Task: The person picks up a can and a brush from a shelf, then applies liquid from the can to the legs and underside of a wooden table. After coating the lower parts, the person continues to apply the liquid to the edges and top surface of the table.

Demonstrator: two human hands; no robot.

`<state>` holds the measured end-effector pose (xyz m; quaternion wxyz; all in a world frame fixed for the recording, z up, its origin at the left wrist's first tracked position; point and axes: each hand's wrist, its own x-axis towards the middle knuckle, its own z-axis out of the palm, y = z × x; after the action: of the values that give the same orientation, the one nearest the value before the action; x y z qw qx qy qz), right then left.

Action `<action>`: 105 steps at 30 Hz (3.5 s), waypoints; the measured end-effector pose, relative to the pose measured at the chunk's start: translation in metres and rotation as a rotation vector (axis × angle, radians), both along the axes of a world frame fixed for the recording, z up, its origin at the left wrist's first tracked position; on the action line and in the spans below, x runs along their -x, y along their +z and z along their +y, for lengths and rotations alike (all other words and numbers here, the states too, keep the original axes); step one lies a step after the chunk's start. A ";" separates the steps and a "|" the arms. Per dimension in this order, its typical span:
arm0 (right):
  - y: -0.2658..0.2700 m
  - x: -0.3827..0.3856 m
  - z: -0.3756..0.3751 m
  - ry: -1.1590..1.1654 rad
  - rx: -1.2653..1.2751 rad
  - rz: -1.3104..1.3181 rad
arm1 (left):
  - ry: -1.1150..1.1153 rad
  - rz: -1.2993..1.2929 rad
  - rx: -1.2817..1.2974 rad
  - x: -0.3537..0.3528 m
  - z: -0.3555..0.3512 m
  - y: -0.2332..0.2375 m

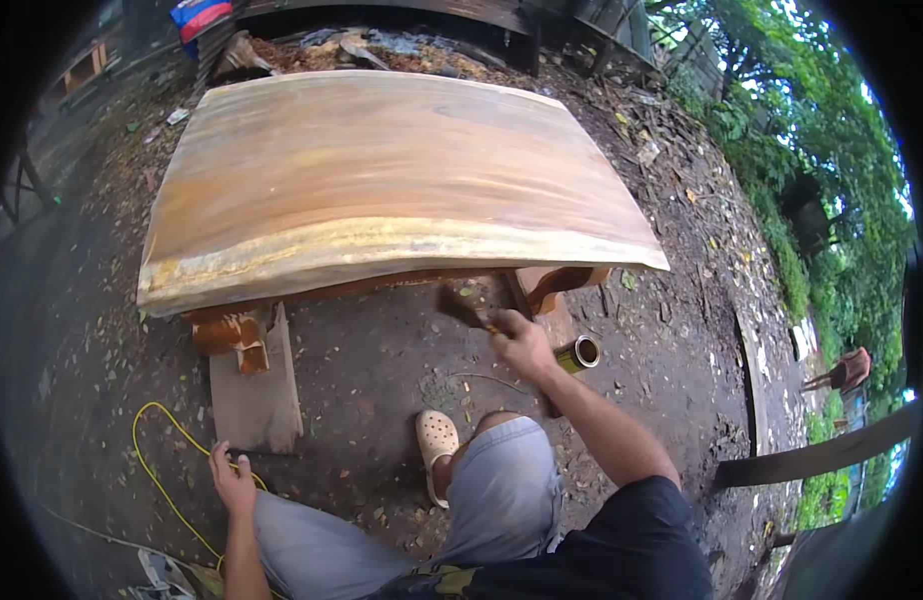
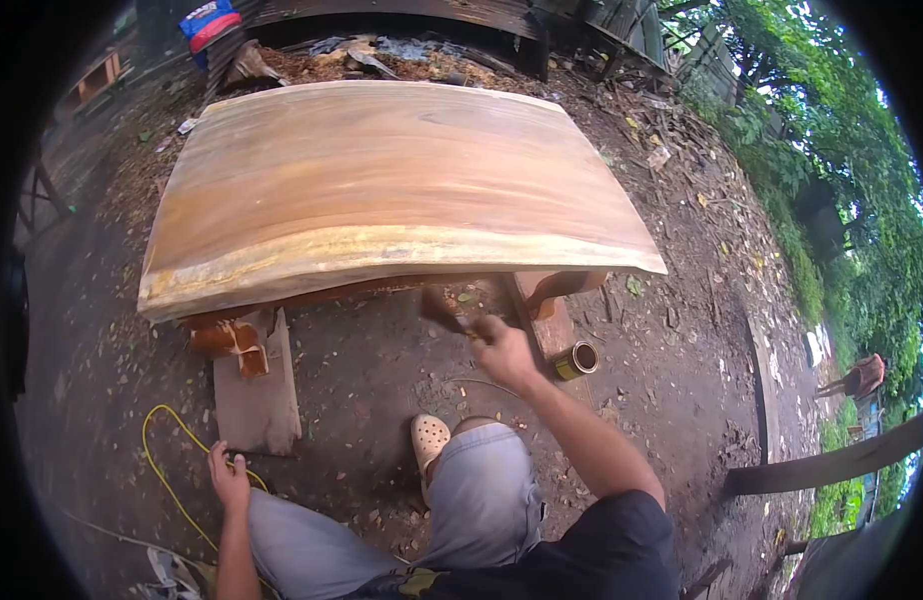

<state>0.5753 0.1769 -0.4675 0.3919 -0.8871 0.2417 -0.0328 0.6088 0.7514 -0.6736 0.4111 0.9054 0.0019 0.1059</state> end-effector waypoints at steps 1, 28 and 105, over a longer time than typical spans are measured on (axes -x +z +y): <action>0.002 0.011 -0.019 -0.104 0.124 0.006 | 0.020 0.030 0.019 0.000 0.001 0.001; -0.131 0.010 -0.176 -0.763 -0.487 -0.382 | 0.058 0.146 0.137 -0.004 -0.011 0.002; -0.330 -0.222 0.294 0.690 0.206 -0.062 | 0.354 0.061 0.130 0.057 0.000 0.064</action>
<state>0.7971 0.4706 -0.7975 0.2957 -0.9498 -0.0887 0.0505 0.5523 0.7518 -0.6096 0.4433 0.8653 0.1805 0.1489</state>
